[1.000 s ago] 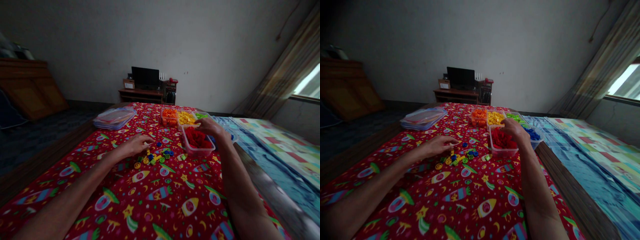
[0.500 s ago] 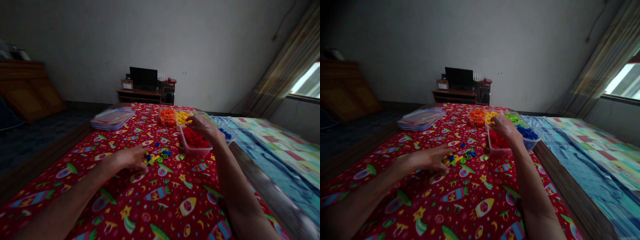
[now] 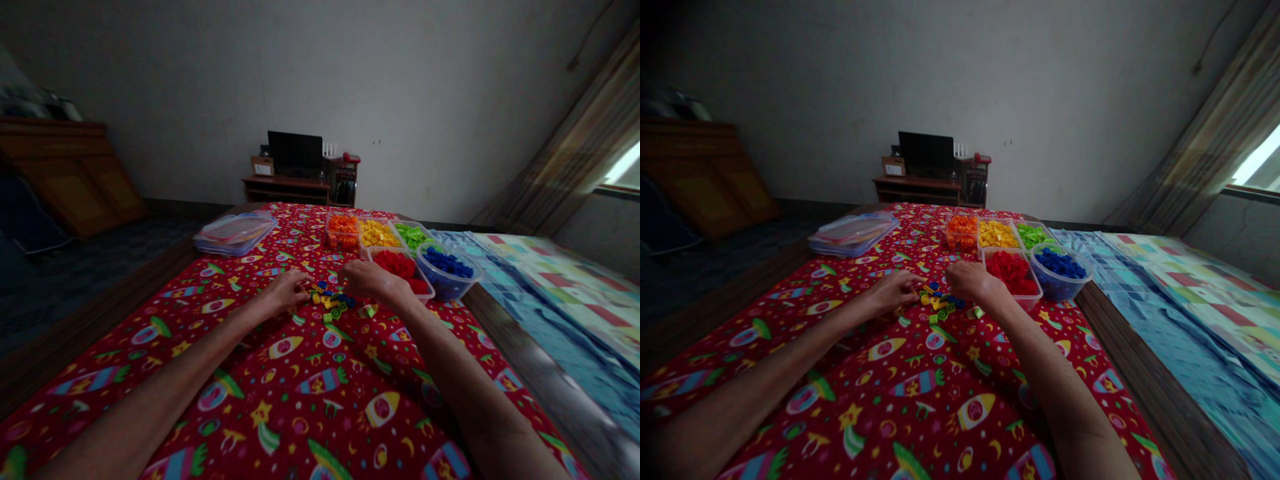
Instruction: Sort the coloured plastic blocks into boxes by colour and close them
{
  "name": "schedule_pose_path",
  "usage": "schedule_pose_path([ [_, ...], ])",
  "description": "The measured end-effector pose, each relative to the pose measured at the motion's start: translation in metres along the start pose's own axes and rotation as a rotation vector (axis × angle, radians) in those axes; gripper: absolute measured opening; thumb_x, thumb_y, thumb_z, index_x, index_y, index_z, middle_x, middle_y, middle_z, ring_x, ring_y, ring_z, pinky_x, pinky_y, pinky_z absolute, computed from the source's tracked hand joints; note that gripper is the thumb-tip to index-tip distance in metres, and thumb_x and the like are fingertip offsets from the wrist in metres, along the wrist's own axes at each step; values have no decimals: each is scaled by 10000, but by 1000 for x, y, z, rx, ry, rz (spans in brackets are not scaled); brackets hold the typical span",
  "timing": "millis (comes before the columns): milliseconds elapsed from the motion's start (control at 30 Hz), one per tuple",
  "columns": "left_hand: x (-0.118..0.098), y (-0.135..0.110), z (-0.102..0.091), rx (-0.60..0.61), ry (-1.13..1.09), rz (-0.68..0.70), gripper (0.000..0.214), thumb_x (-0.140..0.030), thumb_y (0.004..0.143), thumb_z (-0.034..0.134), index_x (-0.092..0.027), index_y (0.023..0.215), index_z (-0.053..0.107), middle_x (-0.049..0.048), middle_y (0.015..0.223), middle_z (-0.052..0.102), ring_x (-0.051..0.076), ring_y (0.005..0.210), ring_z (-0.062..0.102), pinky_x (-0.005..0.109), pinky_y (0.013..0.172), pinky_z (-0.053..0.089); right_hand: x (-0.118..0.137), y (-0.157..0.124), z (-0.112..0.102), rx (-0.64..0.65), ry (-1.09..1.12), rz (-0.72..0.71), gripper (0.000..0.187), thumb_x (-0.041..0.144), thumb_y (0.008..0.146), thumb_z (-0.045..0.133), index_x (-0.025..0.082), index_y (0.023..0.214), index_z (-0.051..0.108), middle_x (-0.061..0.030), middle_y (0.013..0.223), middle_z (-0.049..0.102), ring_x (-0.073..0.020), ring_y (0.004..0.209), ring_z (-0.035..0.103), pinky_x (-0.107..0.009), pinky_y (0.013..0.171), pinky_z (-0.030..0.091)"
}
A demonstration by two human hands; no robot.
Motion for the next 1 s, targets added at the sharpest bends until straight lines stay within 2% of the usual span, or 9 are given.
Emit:
schedule_pose_path([
  [133, 2, -1, -2, 58, -151, -21, 344, -254, 699, 582, -175, 1025, 659, 16, 812, 675, 153, 689, 608, 236, 606, 481, 6, 9, 18, 52, -15, 0, 248, 127, 796, 500, 150, 982, 662, -138, 976, 680, -235, 912, 639, -304, 717, 470],
  [267, 0, -3, -5, 17, -176, 32, 325, -301, 702, 577, -178, 986, 676, 45, 930, 693, 187, 812, 628, 275, 711, 505, 6, 15, 25, 45, 27, -39, 279, 111, 798, 483, 153, 1013, 656, -125, 1002, 675, -215, 933, 630, -268, 724, 459],
  [333, -1, -3, -7, -21, -162, 45, 302, -334, 729, 555, -177, 952, 685, 58, 968, 696, 202, 861, 631, 299, 768, 502, 4, 14, 22, 15, 44, -43, 264, 120, 805, 488, 144, 1009, 656, -127, 1015, 669, -213, 940, 620, -259, 735, 449],
  [467, 1, -3, -6, -144, -122, 56, 361, -419, 804, 465, -160, 910, 691, 82, 971, 702, 223, 898, 632, 322, 826, 482, 2, 11, 12, -149, 74, 64, 258, 193, 866, 467, 126, 1064, 619, -142, 1023, 656, -207, 916, 607, -265, 745, 436],
  [567, 7, -3, -1, -202, -123, -8, 424, -454, 833, 392, -154, 893, 686, 84, 934, 710, 226, 871, 637, 316, 799, 484, 8, 12, 12, -220, 95, 30, 271, 173, 882, 442, 111, 1092, 600, -144, 1026, 651, -201, 912, 598, -267, 741, 421],
  [700, 10, -2, 1, -196, -140, -41, 435, -456, 840, 359, -171, 910, 679, 65, 956, 716, 215, 877, 638, 301, 812, 482, 20, 20, 25, -145, 125, -123, 280, 129, 854, 467, 134, 1086, 623, -125, 979, 665, -188, 857, 602, -253, 686, 401],
  [800, 9, -3, -1, -194, -140, -51, 414, -423, 838, 365, -170, 934, 678, 63, 973, 716, 211, 881, 639, 298, 821, 481, 22, 26, 33, -131, 148, -173, 337, 92, 836, 465, 155, 1131, 616, -107, 933, 677, -167, 787, 601, -237, 639, 378],
  [900, 9, -4, -1, -195, -152, -57, 404, -410, 838, 378, -170, 959, 680, 58, 963, 719, 211, 861, 642, 301, 801, 489, 16, 29, 33, -205, 204, -149, 307, 97, 841, 468, 158, 1090, 636, -88, 874, 684, -148, 744, 592, -225, 628, 358],
  [1000, 11, -5, 2, -200, -176, -56, 404, -423, 845, 386, -180, 984, 678, 48, 940, 723, 206, 826, 647, 300, 760, 501, 8, 30, 31, -316, 239, -51, 264, 130, 874, 437, 146, 1047, 636, -91, 863, 684, -150, 738, 585, -230, 628, 347],
])
Point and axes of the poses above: each hand's wrist, its own y-axis towards the middle knuckle, its own z-axis out of the palm, x = y × z, the point moved 3 cm from there along y, towards the middle knuckle
